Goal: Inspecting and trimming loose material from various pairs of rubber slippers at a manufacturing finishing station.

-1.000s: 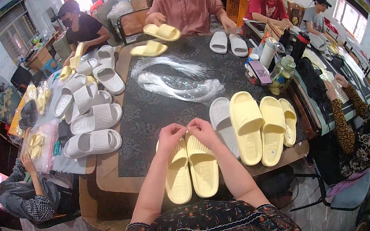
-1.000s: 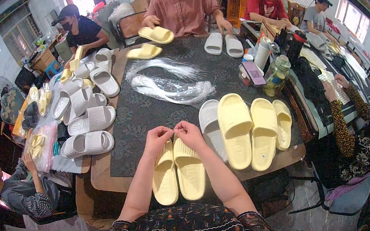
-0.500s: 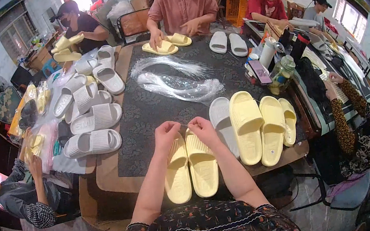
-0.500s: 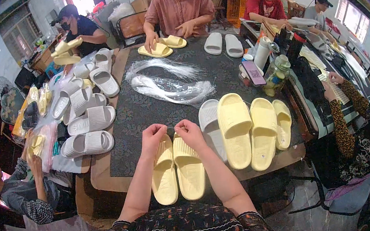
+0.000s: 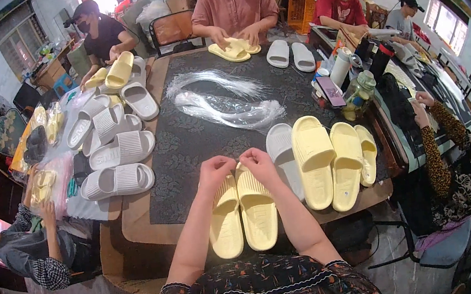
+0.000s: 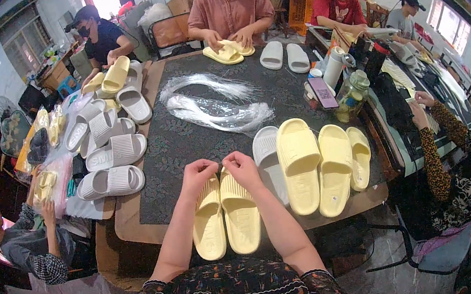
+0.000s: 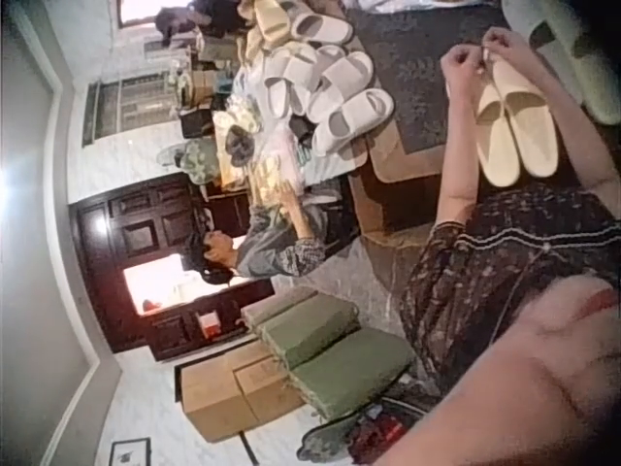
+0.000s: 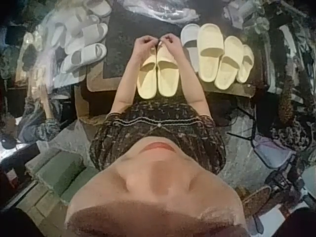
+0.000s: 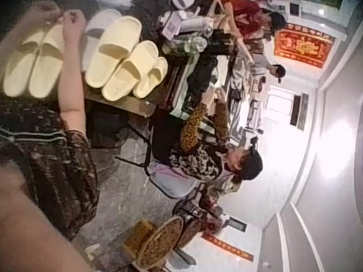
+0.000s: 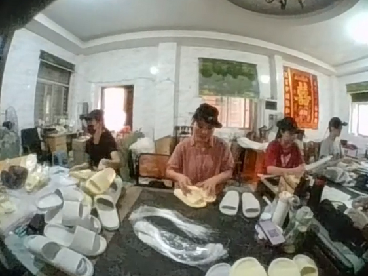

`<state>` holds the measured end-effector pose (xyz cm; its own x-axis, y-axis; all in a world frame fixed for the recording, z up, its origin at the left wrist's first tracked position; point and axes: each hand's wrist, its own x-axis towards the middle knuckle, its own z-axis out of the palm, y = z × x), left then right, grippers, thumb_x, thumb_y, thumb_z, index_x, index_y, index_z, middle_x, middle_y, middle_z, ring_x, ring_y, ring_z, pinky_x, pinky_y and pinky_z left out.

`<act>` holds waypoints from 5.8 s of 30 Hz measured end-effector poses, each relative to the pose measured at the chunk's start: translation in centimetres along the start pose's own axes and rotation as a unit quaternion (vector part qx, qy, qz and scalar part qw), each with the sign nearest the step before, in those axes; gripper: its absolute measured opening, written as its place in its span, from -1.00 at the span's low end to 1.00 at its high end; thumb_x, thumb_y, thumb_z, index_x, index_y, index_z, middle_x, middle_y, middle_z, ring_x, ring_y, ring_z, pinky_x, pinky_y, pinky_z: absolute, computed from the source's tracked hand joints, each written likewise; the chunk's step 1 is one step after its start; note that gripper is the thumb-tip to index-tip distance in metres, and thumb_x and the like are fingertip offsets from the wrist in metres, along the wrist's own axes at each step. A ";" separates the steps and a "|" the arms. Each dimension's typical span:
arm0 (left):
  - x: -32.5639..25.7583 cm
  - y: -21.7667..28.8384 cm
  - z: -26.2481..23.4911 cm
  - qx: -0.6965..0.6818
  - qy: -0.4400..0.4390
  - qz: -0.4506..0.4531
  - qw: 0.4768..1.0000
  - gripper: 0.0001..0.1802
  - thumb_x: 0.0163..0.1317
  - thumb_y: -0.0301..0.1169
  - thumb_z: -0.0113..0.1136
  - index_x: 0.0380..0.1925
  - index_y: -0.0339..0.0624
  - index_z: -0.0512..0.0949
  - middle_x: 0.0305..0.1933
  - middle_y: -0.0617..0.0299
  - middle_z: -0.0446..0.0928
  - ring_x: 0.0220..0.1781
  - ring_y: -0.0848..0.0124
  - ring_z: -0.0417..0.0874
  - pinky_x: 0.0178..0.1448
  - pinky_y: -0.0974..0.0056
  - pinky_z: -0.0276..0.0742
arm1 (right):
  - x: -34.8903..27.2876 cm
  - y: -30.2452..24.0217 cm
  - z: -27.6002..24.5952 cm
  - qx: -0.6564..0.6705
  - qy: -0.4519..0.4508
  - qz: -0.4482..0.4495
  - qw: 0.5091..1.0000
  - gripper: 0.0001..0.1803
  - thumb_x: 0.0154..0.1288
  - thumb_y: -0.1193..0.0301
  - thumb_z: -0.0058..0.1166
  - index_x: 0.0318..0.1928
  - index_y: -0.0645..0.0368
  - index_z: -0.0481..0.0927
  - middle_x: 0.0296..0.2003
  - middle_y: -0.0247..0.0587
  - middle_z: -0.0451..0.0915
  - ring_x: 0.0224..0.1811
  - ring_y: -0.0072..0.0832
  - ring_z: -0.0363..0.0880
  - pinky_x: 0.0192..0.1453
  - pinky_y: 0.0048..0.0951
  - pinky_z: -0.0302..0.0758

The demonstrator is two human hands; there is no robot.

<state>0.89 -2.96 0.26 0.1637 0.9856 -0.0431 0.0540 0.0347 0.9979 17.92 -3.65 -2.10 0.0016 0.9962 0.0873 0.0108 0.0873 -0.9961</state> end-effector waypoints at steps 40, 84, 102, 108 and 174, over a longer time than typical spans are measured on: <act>0.2 -0.6 0.0 -0.003 0.073 0.066 0.995 -0.85 0.13 -0.43 0.26 -0.34 -0.27 0.62 -0.44 0.36 0.58 -0.41 0.66 0.50 -0.30 0.49 0.43 | -0.1 -0.5 0.3 0.045 0.012 0.010 0.999 -0.87 0.22 0.42 0.13 -0.30 0.23 0.57 -0.50 -0.49 0.51 -0.46 -0.78 0.37 -0.36 -0.67 0.35; -0.1 0.4 0.0 0.001 0.015 0.027 1.000 -0.86 0.13 -0.43 0.25 -0.34 -0.27 0.61 -0.45 0.36 0.56 -0.42 0.63 0.51 -0.29 0.49 0.42 | 0.0 -0.6 0.2 0.026 0.000 0.013 1.000 -0.86 0.21 0.42 0.15 -0.29 0.24 0.55 -0.49 -0.45 0.53 -0.45 -0.77 0.42 -0.36 -0.68 0.37; -0.1 0.2 -0.1 0.000 -0.018 -0.004 1.000 -0.84 0.13 -0.39 0.24 -0.34 -0.26 0.62 -0.41 0.33 0.60 -0.36 0.62 0.53 -0.28 0.47 0.43 | 0.0 -0.2 0.2 0.024 -0.010 0.011 1.000 -0.87 0.21 0.42 0.14 -0.30 0.23 0.56 -0.48 -0.45 0.54 -0.43 -0.75 0.44 -0.33 -0.66 0.38; 0.0 0.4 -0.6 -0.049 0.038 -0.010 0.998 -0.82 0.12 -0.39 0.23 -0.33 -0.28 0.62 -0.40 0.31 0.60 -0.36 0.60 0.55 -0.26 0.45 0.45 | 0.1 -0.3 0.1 0.036 0.002 0.023 0.999 -0.87 0.21 0.42 0.14 -0.30 0.22 0.55 -0.48 -0.46 0.53 -0.44 -0.76 0.42 -0.34 -0.67 0.38; 0.2 0.1 -0.1 -0.036 0.058 0.005 0.998 -0.82 0.11 -0.38 0.25 -0.34 -0.28 0.62 -0.43 0.31 0.60 -0.40 0.62 0.53 -0.31 0.46 0.43 | 0.0 -0.5 0.1 0.020 0.011 0.036 0.999 -0.85 0.13 0.43 0.19 -0.33 0.21 0.54 -0.48 -0.44 0.53 -0.44 -0.74 0.43 -0.33 -0.65 0.39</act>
<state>0.85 -2.78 0.38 0.0485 0.9983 -0.0320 -0.0182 0.0329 0.9993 17.81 -3.65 -1.63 0.0219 0.9996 0.0149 -0.0310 0.0156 -0.9994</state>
